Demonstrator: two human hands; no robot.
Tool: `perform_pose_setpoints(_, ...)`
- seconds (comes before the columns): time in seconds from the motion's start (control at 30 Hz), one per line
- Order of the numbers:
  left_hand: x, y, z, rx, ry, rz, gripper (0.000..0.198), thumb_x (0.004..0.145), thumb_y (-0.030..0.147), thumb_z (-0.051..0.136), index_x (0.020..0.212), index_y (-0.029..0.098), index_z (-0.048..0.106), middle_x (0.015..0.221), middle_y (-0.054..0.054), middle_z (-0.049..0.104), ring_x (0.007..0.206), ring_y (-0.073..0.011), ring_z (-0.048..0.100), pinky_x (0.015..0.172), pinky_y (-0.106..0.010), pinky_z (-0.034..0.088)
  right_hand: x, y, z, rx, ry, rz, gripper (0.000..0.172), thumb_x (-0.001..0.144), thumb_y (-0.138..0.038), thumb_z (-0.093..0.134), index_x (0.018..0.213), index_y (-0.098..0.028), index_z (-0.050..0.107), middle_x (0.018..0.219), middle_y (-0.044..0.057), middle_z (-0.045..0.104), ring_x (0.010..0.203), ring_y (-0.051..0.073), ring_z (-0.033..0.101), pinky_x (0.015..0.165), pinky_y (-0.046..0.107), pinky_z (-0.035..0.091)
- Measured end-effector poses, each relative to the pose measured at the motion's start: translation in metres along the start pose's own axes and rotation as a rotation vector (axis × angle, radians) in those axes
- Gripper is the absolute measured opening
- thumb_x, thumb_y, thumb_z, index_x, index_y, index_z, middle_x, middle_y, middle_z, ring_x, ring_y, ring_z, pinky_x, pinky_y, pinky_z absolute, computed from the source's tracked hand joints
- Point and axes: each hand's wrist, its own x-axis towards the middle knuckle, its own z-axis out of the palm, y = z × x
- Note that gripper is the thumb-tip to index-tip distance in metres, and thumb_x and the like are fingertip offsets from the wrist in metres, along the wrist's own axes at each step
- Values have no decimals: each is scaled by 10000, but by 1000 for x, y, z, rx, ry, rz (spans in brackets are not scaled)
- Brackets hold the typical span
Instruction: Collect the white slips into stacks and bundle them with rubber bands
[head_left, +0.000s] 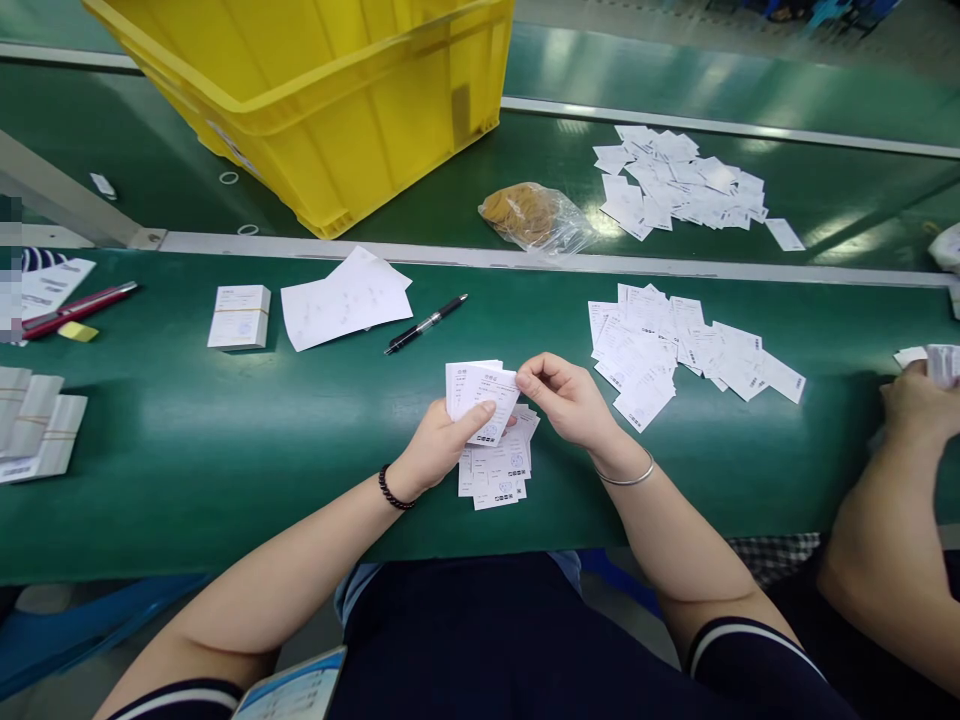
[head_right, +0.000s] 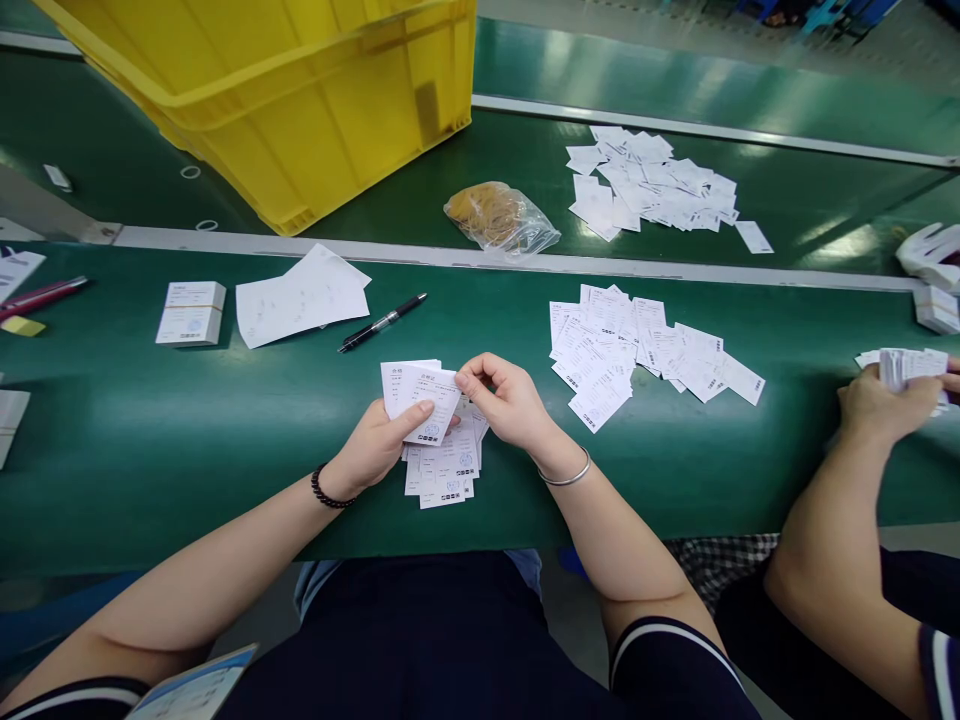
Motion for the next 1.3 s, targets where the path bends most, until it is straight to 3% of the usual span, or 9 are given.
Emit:
perform_pose_setpoints(0.13,0,0,-1,42,15,48,323,808,428,673,963,150,732,973,-114,758,925,-274,706,802,-380,570,-1,1,1,25,-22,-3,245,873,-440,574,836,-198,569,778,13,596,699,134,537,642,287,445)
perform_pose_setpoints(0.3,1,2,-2,46,61,66,359,780,419,702,1030,161,714,1053,-112,742,962,-287,696,821,-402,565,-1,1,3,59,-23,15,246,862,-447,591,868,-202,575,803,18,610,715,137,555,652,290,457)
perform_pose_setpoints(0.53,0,1,-1,95,68,75,350,767,405,713,1026,169,714,1079,-109,736,1011,-301,680,851,-419,555,0,3,5,118,9,54,332,821,-528,625,777,-207,551,709,-10,566,616,114,498,556,263,418)
perform_pose_setpoints(0.83,4,1,-4,-1,164,101,430,680,365,800,1053,173,704,1135,-117,715,1046,-313,664,863,-430,551,-2,1,5,74,31,52,202,840,-392,612,898,-199,603,814,25,643,720,141,587,650,292,497)
perform_pose_setpoints(1.03,12,19,-18,-70,337,298,384,731,392,757,1030,159,694,1014,-101,741,912,-248,695,826,-389,553,-1,-7,-4,21,-135,275,109,842,-272,576,871,-174,614,731,15,663,535,105,572,510,256,484)
perform_pose_setpoints(1.17,13,26,-20,-92,348,327,434,729,369,764,1099,169,658,1093,-101,717,935,-230,689,803,-355,558,-2,-5,-3,-50,-213,255,93,836,-201,572,897,-179,639,809,42,715,691,152,661,573,265,521)
perform_pose_setpoints(1.3,12,24,-18,-66,299,293,385,748,377,749,1059,161,680,1026,-102,738,911,-229,696,803,-351,560,-3,-1,-1,-208,-258,192,149,830,-137,542,900,-193,661,815,34,724,724,163,670,593,279,515)
